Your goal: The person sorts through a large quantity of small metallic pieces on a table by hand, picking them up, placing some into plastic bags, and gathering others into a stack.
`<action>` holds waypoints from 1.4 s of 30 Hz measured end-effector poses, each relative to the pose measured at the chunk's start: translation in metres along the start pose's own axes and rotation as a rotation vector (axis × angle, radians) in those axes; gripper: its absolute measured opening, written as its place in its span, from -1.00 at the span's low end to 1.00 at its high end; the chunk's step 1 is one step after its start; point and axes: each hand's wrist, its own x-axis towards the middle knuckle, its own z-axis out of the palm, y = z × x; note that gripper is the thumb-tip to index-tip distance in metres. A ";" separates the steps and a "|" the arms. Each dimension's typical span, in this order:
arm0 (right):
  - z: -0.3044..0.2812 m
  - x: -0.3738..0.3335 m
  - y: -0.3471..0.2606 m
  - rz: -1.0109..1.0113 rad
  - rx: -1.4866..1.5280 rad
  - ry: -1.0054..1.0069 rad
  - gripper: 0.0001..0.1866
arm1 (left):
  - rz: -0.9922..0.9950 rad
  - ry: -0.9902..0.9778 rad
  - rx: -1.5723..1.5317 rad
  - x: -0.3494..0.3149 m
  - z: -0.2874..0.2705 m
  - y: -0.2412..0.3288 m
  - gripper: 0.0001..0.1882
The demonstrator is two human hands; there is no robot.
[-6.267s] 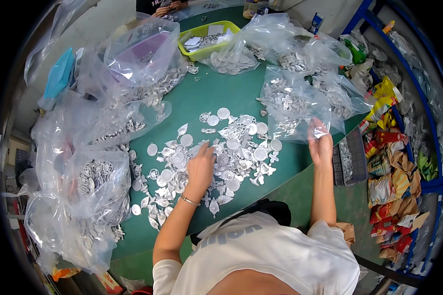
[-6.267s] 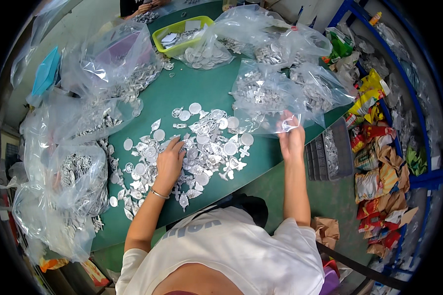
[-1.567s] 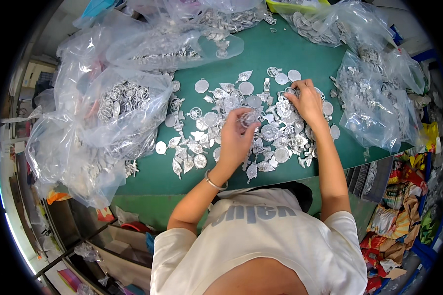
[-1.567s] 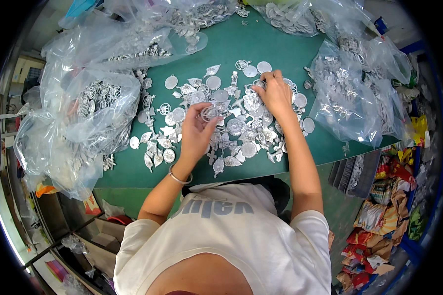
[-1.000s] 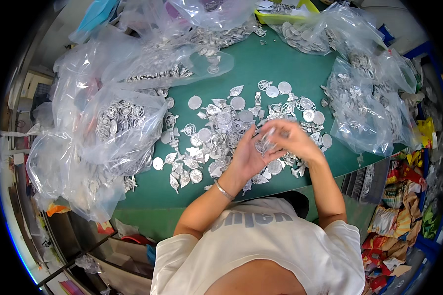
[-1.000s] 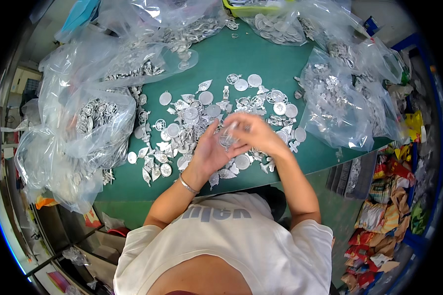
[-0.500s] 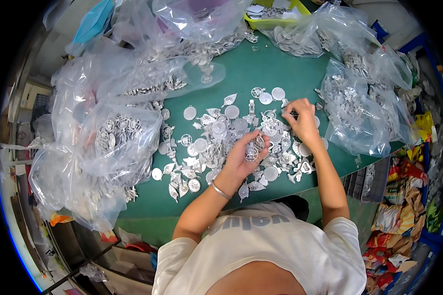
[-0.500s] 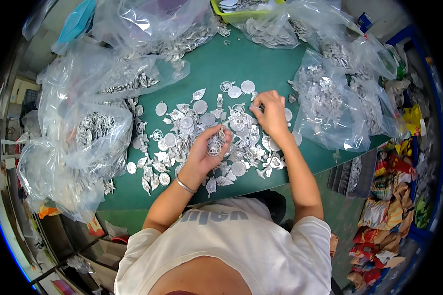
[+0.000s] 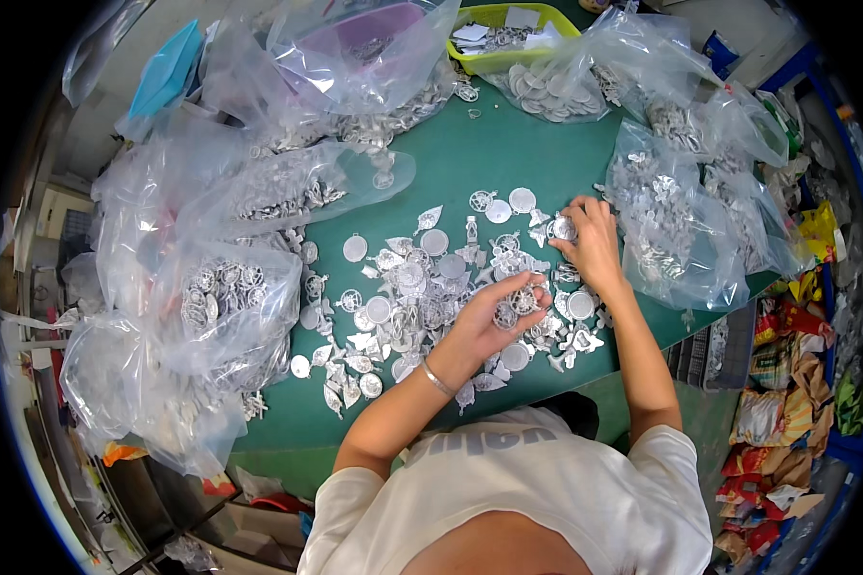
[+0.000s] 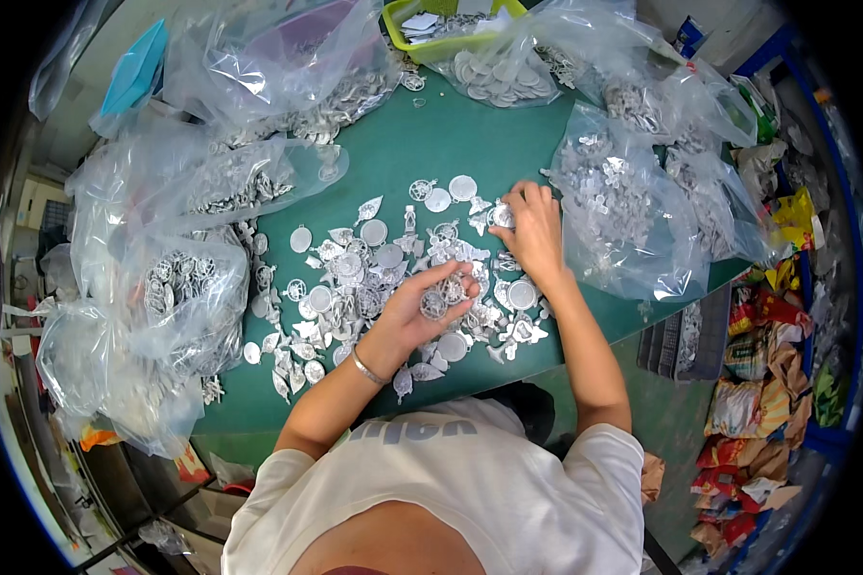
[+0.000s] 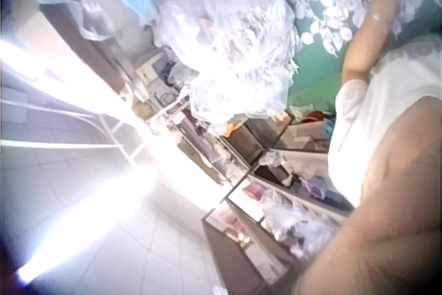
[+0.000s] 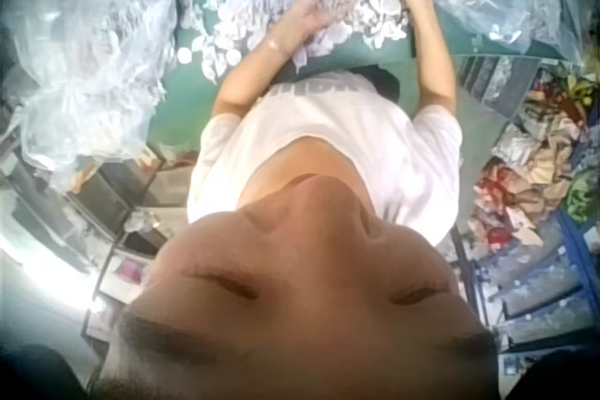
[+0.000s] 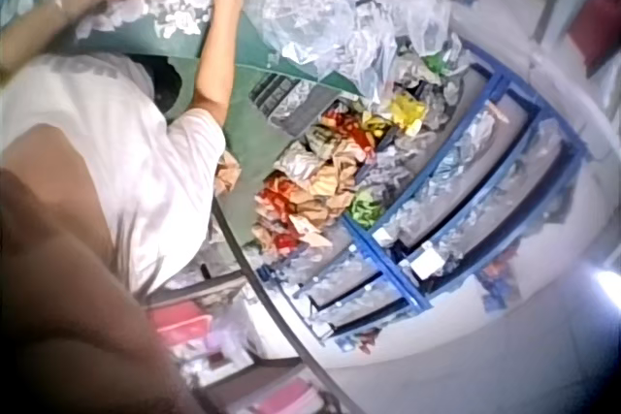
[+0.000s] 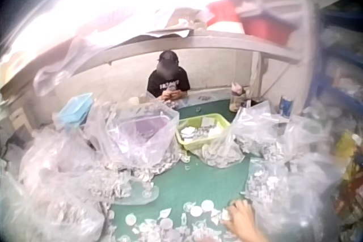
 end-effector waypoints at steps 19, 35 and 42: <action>-0.002 -0.001 0.011 0.176 0.106 -0.118 -0.72 | 1.065 0.334 1.885 0.040 0.019 0.019 -0.66; -0.030 -0.028 -0.047 0.334 1.183 -0.423 -0.80 | 0.002 0.038 0.145 0.012 -0.012 0.006 -0.69; -0.022 -0.001 -0.062 0.129 0.685 -0.322 -0.80 | 0.017 -0.054 -0.021 -0.013 -0.014 -0.003 -0.76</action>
